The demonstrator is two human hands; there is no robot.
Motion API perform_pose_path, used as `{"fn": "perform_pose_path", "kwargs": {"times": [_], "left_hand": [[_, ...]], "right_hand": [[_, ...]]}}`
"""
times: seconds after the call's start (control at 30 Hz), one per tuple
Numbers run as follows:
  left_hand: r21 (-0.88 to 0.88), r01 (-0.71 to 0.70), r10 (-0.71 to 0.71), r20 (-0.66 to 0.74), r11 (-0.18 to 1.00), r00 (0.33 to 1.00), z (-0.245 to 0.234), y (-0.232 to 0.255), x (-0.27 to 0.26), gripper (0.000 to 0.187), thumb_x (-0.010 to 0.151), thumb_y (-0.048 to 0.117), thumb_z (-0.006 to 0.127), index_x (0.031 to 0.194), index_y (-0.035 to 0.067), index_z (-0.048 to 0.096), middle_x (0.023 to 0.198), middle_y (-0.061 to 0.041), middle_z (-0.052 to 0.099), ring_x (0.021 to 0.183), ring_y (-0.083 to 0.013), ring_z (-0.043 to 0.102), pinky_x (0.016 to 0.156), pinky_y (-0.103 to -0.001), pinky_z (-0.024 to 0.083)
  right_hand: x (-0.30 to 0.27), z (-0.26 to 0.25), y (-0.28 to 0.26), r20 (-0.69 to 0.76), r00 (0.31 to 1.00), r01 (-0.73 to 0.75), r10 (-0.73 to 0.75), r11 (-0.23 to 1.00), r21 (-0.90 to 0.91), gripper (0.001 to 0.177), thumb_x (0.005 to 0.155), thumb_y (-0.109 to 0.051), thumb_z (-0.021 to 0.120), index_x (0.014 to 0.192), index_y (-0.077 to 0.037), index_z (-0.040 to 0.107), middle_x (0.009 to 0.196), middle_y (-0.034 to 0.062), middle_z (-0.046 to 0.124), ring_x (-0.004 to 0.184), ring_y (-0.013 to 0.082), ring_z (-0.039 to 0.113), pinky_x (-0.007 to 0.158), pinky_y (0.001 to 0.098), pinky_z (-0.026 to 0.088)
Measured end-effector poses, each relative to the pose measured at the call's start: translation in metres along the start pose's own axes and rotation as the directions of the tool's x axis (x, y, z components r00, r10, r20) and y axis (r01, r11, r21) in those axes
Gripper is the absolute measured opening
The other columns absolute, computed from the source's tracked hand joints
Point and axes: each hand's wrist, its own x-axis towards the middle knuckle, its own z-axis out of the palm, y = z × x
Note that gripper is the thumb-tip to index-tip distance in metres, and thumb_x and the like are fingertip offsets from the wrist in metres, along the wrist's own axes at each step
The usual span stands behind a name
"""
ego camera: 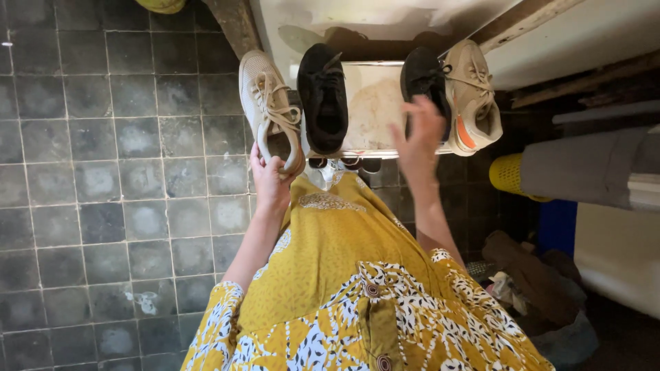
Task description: Organizing shoes by placing them onto a shoe rack
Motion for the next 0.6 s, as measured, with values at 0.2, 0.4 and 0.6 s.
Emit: {"fn": "perform_pose_path", "kwargs": {"times": [0.2,0.4,0.6], "left_hand": [[0.043,0.024,-0.026,0.036,0.999,0.999,0.015,0.010,-0.005,0.087,0.078,0.001,0.053,0.156,0.027,0.027,0.129,-0.001,0.053,0.110,-0.0191,0.058,0.084,-0.049,0.057],[0.058,0.026,-0.031,0.087,0.998,0.996,0.018,0.013,-0.005,0.088,0.078,0.001,0.053,0.157,0.026,0.026,0.130,-0.003,0.054,0.113,-0.0212,0.060,0.084,-0.048,0.059],[0.053,0.047,-0.050,0.071,0.998,0.996,0.020,0.017,-0.006,0.087,0.077,0.000,0.053,0.157,0.026,0.028,0.126,-0.001,0.053,0.109,-0.0190,0.060,0.082,-0.047,0.062]], "right_hand": [[-0.020,0.000,0.059,-0.012,0.966,-0.253,0.256,0.942,-0.220,0.063,0.085,-0.024,0.086,0.135,-0.003,0.056,0.154,0.0283,0.036,0.140,0.0507,0.035,0.113,0.0561,0.035],[-0.022,0.015,0.069,0.014,0.927,-0.369,0.376,0.916,-0.158,0.046,0.086,-0.023,0.084,0.126,-0.006,0.070,0.158,0.0329,0.030,0.138,0.0526,0.038,0.111,0.0510,0.040],[-0.019,0.004,0.087,0.060,0.936,-0.338,0.346,0.934,-0.115,0.046,0.078,-0.024,0.089,0.119,-0.006,0.078,0.141,0.0359,0.046,0.127,0.0495,0.049,0.108,0.0479,0.042]]}}
